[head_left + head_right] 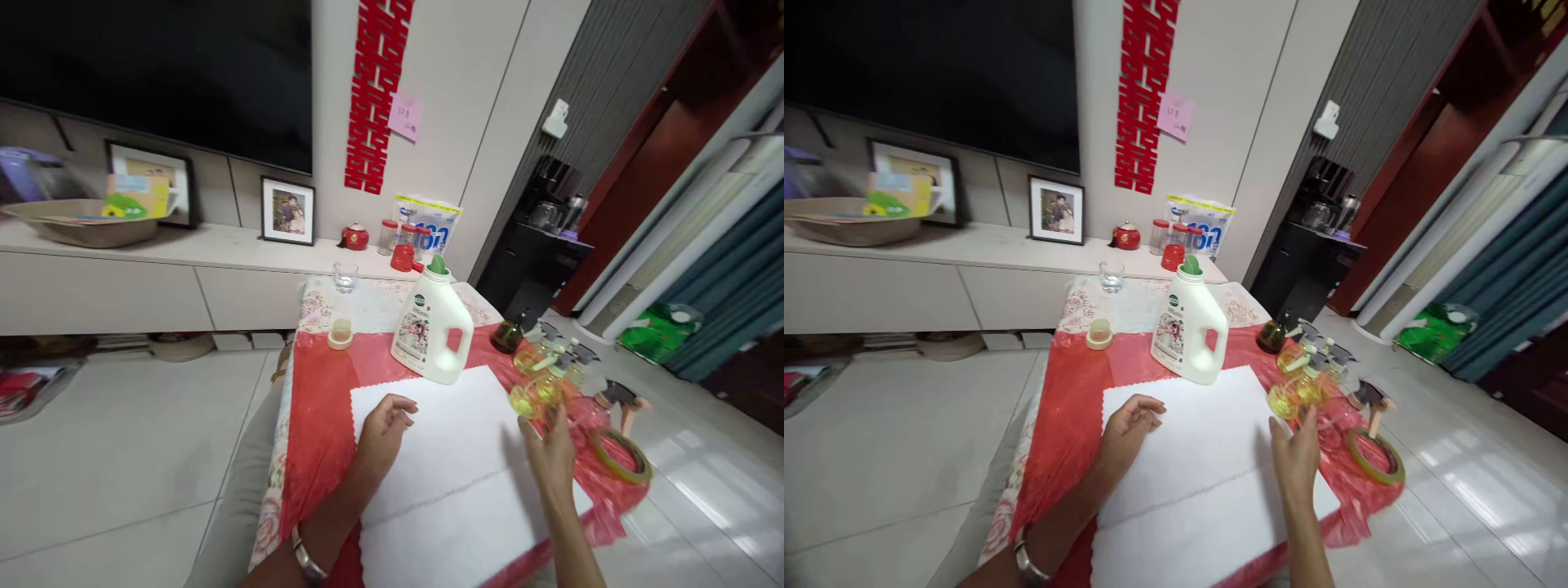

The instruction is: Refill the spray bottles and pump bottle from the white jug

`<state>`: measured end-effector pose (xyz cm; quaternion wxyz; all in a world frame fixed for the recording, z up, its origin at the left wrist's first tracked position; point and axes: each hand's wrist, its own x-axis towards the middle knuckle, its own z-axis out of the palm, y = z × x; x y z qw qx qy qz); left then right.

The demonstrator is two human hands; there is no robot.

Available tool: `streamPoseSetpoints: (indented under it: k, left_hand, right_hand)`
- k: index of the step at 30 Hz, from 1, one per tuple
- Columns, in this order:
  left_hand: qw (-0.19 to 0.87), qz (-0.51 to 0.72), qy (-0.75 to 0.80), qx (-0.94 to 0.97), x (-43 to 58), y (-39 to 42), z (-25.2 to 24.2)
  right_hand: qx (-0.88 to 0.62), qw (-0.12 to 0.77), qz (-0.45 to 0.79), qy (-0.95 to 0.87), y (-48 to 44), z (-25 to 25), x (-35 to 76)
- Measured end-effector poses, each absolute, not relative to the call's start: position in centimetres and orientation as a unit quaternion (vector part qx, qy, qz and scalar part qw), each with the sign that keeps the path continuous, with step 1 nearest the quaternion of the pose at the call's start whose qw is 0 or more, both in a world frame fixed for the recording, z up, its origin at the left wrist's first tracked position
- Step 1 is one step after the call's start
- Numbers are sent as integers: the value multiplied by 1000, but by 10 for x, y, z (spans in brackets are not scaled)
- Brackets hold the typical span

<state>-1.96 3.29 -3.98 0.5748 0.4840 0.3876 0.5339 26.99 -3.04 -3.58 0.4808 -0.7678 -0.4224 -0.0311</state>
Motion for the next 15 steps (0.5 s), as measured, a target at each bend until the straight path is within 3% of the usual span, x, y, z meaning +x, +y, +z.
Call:
streamPoseSetpoints:
  k: [7,15]
  left_hand:
    - [552,485,406,543,-21,24,-41]
    - [383,490,445,644,-41,114,15]
  right_hand:
    - [-653,489,169,-553,-42,-49,166]
    - [-627,500,216,-557,-9,-23,207]
